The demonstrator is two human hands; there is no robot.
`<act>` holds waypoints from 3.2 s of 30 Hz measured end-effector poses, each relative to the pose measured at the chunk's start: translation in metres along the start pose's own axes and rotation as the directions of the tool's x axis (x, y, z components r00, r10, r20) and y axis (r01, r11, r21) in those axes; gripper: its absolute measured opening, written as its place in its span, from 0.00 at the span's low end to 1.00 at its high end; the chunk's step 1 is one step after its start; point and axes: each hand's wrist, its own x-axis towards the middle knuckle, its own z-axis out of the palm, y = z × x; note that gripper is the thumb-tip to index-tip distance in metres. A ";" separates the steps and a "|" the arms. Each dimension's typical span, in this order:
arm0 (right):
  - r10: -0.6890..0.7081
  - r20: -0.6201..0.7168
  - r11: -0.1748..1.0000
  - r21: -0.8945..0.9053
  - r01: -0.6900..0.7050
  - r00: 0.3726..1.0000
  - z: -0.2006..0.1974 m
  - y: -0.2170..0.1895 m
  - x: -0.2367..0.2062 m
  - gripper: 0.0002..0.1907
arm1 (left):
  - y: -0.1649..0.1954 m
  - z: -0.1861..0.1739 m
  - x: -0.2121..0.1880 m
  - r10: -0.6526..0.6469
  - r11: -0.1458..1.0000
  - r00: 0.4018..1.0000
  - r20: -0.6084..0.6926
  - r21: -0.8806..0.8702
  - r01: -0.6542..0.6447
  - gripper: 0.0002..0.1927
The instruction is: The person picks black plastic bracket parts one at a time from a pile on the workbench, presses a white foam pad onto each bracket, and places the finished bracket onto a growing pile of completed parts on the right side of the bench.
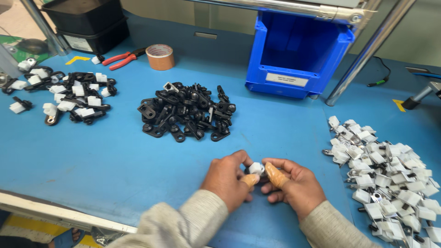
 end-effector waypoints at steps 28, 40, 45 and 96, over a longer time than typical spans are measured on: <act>-0.022 -0.142 0.965 -0.261 -0.016 0.990 0.014 0.011 -0.011 0.13 | -0.112 -0.145 -0.004 0.579 0.764 0.626 -0.523 0.617 -0.191 0.18; -0.660 -0.102 0.049 -0.994 -0.093 0.744 -0.160 -0.085 0.108 0.28 | -0.056 -0.071 -0.038 0.105 0.839 0.936 -0.335 0.535 0.098 0.20; -0.423 -0.241 0.234 -0.960 -0.152 0.873 -0.181 -0.094 0.153 0.28 | -0.065 -0.063 -0.033 0.134 0.828 0.919 -0.370 0.551 0.101 0.19; -0.568 -0.337 0.617 -0.778 0.118 0.751 -0.005 -0.002 -0.010 0.21 | -0.037 -0.061 -0.004 0.040 0.976 0.925 -0.379 0.212 0.045 0.21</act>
